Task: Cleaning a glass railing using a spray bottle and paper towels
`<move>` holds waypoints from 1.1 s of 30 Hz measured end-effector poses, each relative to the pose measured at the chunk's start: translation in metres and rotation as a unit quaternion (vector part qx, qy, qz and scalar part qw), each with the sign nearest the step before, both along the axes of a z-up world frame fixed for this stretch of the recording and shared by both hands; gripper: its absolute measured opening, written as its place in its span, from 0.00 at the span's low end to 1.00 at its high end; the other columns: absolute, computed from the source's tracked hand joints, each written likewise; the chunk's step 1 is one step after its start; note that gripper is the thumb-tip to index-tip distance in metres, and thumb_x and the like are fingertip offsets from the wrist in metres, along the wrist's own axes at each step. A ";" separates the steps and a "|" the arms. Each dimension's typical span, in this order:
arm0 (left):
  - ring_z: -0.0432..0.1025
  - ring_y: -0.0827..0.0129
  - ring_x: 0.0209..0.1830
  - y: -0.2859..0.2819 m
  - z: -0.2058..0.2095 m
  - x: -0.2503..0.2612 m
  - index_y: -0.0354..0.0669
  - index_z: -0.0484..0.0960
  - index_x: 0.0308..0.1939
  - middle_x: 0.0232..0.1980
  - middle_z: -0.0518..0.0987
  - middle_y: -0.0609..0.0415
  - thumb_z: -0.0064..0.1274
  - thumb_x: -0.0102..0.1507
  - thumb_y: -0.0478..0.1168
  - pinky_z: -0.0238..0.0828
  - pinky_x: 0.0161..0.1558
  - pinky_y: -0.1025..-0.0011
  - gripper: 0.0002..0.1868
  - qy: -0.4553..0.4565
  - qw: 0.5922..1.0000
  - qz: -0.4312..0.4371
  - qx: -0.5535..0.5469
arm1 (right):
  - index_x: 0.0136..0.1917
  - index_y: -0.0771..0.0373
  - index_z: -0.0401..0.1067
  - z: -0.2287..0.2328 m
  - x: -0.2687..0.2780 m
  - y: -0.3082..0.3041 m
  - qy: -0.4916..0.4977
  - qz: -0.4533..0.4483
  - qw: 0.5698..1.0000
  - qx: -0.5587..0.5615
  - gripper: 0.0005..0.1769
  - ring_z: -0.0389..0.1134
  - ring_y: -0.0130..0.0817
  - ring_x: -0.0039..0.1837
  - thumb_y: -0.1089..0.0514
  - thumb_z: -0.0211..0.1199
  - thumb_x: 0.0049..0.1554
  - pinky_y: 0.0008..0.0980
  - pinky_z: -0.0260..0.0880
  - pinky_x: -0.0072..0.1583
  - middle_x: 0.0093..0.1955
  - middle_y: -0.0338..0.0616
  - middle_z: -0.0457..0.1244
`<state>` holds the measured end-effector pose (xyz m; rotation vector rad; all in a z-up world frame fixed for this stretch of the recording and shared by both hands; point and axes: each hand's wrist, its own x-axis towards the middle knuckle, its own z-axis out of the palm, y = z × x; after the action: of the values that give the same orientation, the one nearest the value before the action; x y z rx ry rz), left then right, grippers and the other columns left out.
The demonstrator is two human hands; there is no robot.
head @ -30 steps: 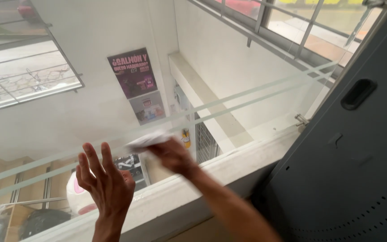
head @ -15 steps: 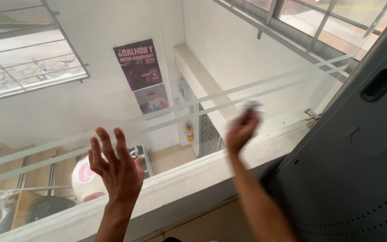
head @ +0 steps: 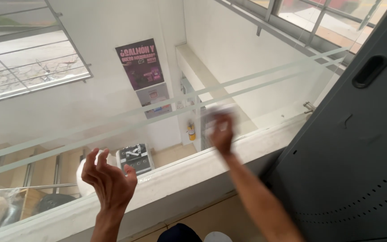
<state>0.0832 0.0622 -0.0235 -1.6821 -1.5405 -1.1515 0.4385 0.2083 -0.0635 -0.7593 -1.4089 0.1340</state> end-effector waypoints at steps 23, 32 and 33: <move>0.45 0.29 0.95 0.003 -0.044 0.034 0.57 0.46 0.96 0.98 0.34 0.45 0.71 0.50 0.35 0.61 0.75 0.29 0.74 -0.006 0.989 0.016 -0.147 | 0.57 0.71 0.83 -0.117 -0.046 -0.032 -0.228 -0.032 0.972 0.050 0.18 0.71 0.54 0.59 0.79 0.53 0.68 0.49 0.79 0.54 0.57 0.58 0.71; 0.35 0.26 0.99 0.012 -0.061 0.046 0.50 0.46 1.00 1.00 0.33 0.34 0.59 0.52 0.22 0.50 0.87 0.34 0.71 0.001 0.989 0.044 -0.142 | 0.51 0.62 0.80 -0.114 0.170 0.002 -0.088 -0.356 0.911 -0.190 0.11 0.73 0.52 0.50 0.75 0.63 0.62 0.50 0.75 0.54 0.53 0.51 0.70; 0.36 0.26 0.99 0.014 -0.062 0.047 0.49 0.48 1.00 1.00 0.35 0.34 0.55 0.55 0.20 0.54 0.84 0.35 0.69 0.016 0.991 0.060 -0.122 | 0.52 0.62 0.80 -0.114 0.164 0.003 -0.050 -0.364 0.906 -0.212 0.13 0.73 0.48 0.50 0.77 0.64 0.61 0.46 0.76 0.53 0.53 0.50 0.70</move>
<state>0.1298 0.0763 -0.0853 -1.7250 -1.7950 -0.9000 0.6024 0.2117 -0.1777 -1.6296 -1.1146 -0.1935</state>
